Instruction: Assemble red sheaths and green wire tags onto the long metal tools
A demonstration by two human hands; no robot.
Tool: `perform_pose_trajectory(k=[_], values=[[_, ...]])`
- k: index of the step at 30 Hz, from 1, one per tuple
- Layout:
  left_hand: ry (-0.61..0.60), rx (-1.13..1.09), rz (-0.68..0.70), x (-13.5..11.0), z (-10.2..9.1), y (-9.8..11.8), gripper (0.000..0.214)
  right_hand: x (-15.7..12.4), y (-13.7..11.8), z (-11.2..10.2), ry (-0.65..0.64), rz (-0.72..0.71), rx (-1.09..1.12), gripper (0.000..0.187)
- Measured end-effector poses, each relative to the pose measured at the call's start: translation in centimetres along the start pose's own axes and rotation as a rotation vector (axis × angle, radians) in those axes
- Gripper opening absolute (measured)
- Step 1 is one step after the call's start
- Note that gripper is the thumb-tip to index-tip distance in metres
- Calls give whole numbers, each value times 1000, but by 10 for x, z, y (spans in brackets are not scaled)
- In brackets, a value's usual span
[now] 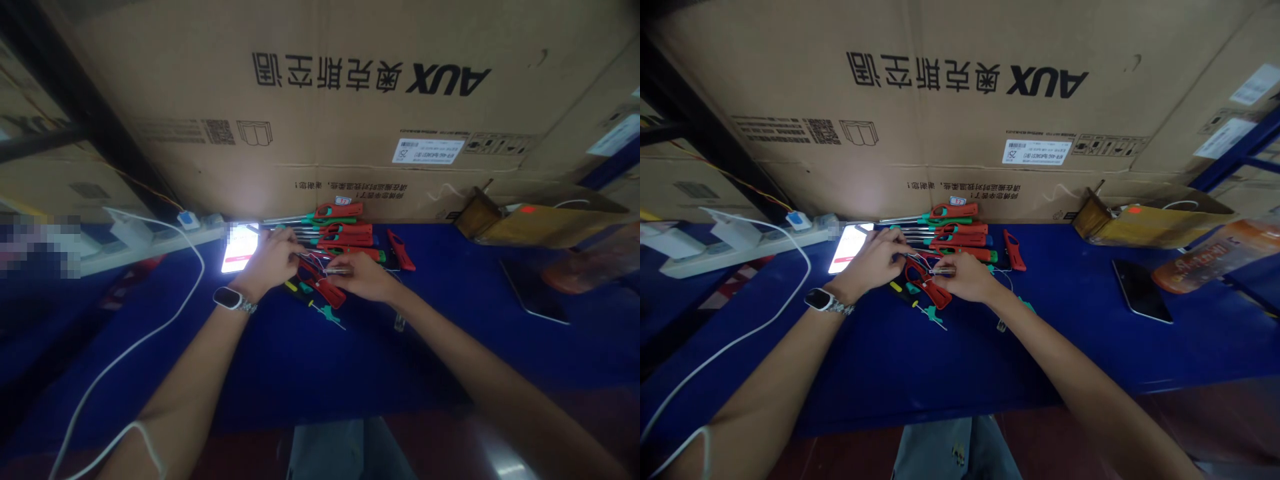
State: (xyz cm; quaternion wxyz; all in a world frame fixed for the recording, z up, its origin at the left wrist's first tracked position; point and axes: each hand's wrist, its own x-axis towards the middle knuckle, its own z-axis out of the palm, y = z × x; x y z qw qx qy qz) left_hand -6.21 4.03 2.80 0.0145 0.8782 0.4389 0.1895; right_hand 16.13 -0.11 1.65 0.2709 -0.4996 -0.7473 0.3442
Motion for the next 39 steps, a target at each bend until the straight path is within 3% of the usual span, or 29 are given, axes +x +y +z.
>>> perform_pose_trajectory(k=[8, 15, 21, 26, 31, 36, 39], values=[[-22, -11, 0, 0, 4, 2, 35, -24, -29, 22, 87, 70, -494, 48], [-37, 11, -6, -1, -1, 5, 36, -23, -21, 21, 177, 3, -644, 25], [-89, -26, 44, -2, 0, 5, 31, -21, 4, 1, 180, -152, -661, 23], [-130, -1, 61, -1, 4, 11, 25, -23, 7, -2, 145, -191, -650, 21], [-192, 28, 68, -5, 3, 14, 31, -18, 7, -1, 140, -234, -625, 39], [-143, -9, 82, -14, -2, 12, 45, -11, 16, -2, 64, -388, -563, 20], [-93, -102, 109, -15, -5, 14, 46, -9, 23, -2, 76, -406, -442, 23]])
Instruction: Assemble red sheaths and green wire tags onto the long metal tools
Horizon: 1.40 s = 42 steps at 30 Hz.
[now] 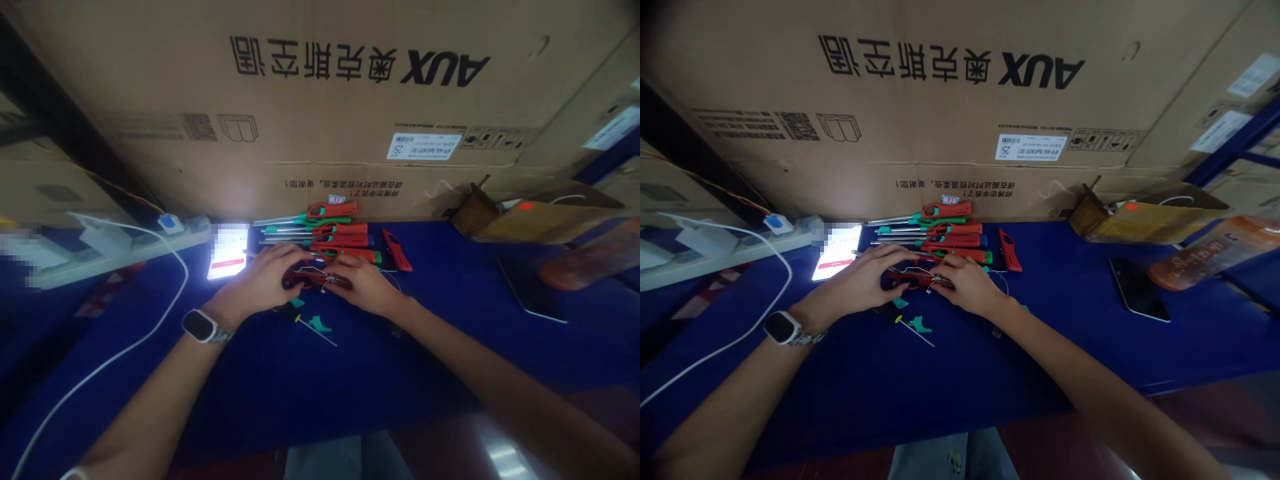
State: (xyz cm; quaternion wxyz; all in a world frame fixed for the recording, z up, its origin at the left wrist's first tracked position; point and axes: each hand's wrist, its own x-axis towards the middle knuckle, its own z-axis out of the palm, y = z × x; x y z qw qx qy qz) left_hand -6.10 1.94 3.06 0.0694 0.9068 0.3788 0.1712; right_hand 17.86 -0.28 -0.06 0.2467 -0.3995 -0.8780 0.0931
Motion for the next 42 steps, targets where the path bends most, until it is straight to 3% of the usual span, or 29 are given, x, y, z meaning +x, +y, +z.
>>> perform_pose_trajectory(k=[4, 8, 15, 20, 27, 30, 42], values=[[-36, -136, 86, 4, 4, -3, 21, -1, 6, 2, 37, 50, 191, 28], [0, -177, 111, 6, 12, -8, 23, -1, 8, 0, 57, 154, 381, 26], [1, -52, 54, 2, 13, 4, 22, 3, 4, 9, 178, 197, 323, 16], [55, 38, 33, 5, 15, 11, 62, 6, 3, 13, 215, 202, 311, 19], [46, -127, 159, 8, 20, 12, 19, 4, 2, 2, 161, 70, 152, 11], [17, -183, 189, 7, 21, 6, 9, 2, 2, -1, 114, 14, 99, 16], [-10, -209, 155, 7, 21, 3, 5, -4, 5, -7, 1, -38, 159, 26]])
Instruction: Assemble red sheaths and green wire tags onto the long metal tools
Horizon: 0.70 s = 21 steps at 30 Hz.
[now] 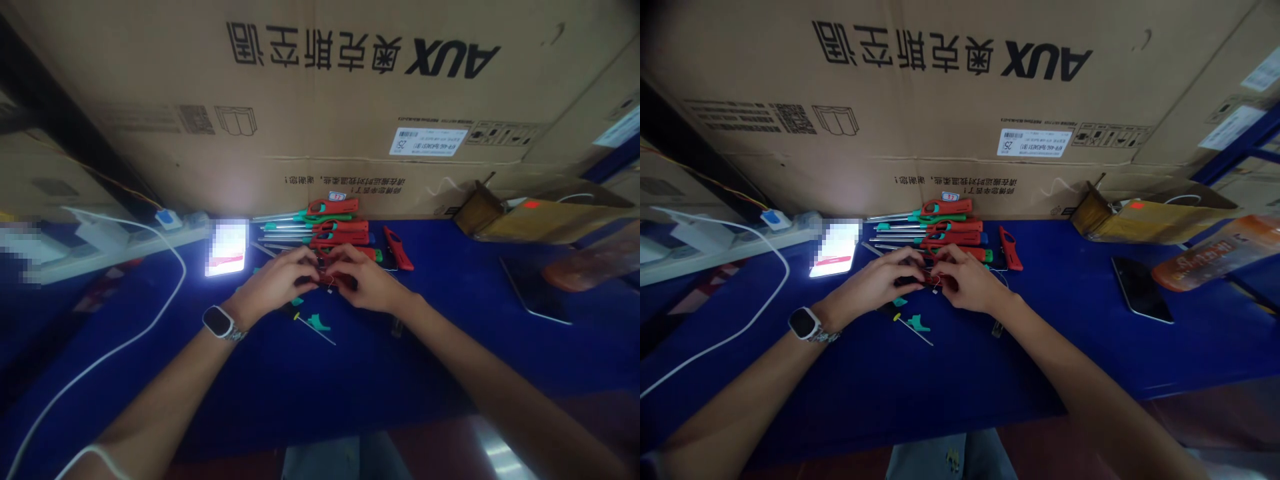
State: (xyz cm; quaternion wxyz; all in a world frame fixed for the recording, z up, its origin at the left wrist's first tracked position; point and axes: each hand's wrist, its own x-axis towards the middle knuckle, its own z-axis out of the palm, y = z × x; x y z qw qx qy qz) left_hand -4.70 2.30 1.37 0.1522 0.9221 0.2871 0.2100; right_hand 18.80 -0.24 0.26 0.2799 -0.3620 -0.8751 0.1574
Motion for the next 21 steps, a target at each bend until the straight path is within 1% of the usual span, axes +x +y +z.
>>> perform_pose_trajectory(k=[4, 8, 13, 18, 21], values=[[23, -11, 14, 0, -1, -3, 8, 0, -2, -1, 2, 20, 1, 24], [31, -51, 7, -2, -3, -10, 9, 1, -4, 0, 26, 31, -27, 23], [13, -43, -20, -4, -4, -16, 9, 1, -8, 2, 33, 19, -95, 19], [-23, -21, -50, -6, -7, -15, 12, -2, -9, 3, 36, 9, -149, 21], [-40, 0, -78, -7, -9, -13, 11, -5, -9, 6, 69, -7, -166, 21]])
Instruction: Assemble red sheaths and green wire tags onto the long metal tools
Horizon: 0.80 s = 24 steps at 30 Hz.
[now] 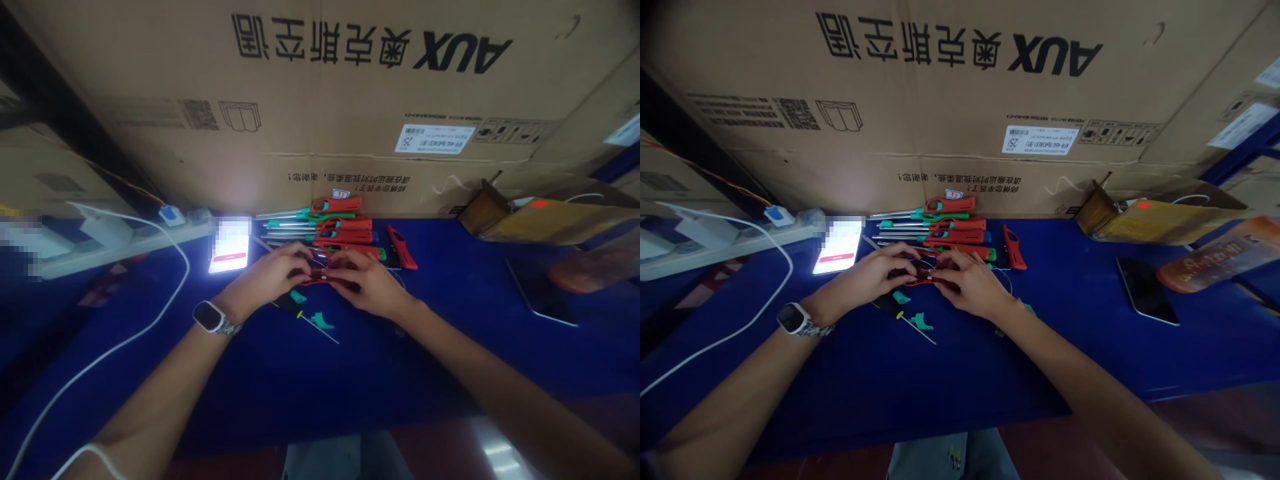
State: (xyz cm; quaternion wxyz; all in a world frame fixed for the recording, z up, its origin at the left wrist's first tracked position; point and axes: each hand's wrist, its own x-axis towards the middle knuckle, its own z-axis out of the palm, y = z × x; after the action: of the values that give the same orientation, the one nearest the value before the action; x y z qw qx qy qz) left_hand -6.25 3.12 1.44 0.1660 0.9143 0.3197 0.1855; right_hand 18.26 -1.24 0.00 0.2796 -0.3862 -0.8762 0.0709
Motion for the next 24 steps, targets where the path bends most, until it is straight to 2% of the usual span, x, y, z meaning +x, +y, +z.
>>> perform_pose_trajectory(k=[9, 13, 24], values=[[89, 150, 94, 2, -8, 10, 11, 2, -8, 6, 139, 69, -72, 12], [99, 163, 112, 2, -8, 12, 11, 3, -10, 5, 113, 96, -64, 14], [14, 115, -3, 5, -1, 10, 15, 17, 0, 14, 45, 272, 149, 18]])
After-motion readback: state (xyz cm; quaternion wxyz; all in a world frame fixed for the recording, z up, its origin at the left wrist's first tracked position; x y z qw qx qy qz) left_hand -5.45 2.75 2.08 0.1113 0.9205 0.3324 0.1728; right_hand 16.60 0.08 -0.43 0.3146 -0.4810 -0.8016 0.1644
